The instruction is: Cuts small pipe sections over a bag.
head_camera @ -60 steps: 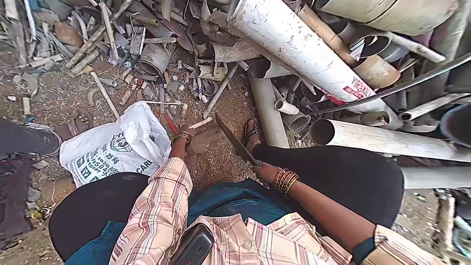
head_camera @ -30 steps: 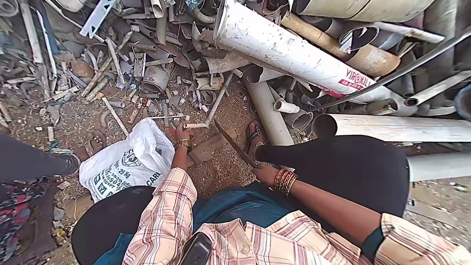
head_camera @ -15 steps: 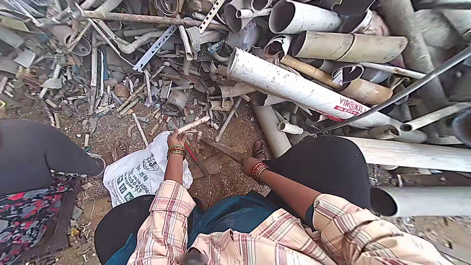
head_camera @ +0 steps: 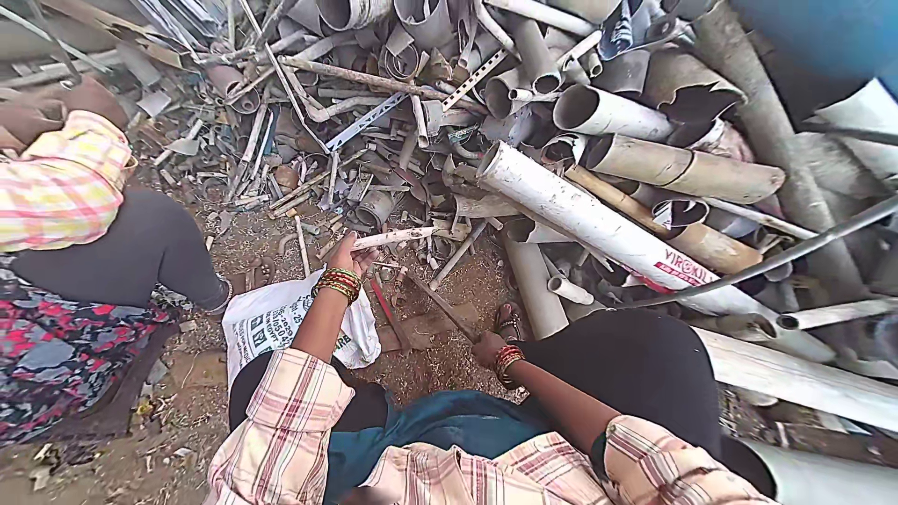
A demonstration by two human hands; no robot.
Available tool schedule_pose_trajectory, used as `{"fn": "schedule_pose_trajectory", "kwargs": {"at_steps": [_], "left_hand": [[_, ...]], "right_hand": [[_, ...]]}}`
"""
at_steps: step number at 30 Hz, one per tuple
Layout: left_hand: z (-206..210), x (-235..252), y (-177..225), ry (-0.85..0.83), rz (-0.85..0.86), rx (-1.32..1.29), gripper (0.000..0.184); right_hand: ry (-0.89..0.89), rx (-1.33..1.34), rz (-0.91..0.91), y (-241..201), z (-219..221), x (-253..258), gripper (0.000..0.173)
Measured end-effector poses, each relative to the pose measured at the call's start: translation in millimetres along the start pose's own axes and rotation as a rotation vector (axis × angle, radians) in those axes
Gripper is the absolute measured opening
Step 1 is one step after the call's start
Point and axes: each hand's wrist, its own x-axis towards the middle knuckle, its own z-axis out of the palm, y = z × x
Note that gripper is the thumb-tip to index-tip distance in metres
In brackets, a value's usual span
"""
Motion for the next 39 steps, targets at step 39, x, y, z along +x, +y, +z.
{"fn": "schedule_pose_trajectory", "kwargs": {"at_steps": [39], "left_hand": [[-44,28,46,0.035,0.089,-0.002,0.011]], "right_hand": [[-0.017,-0.542,-0.082,-93,59,142,0.057]]}}
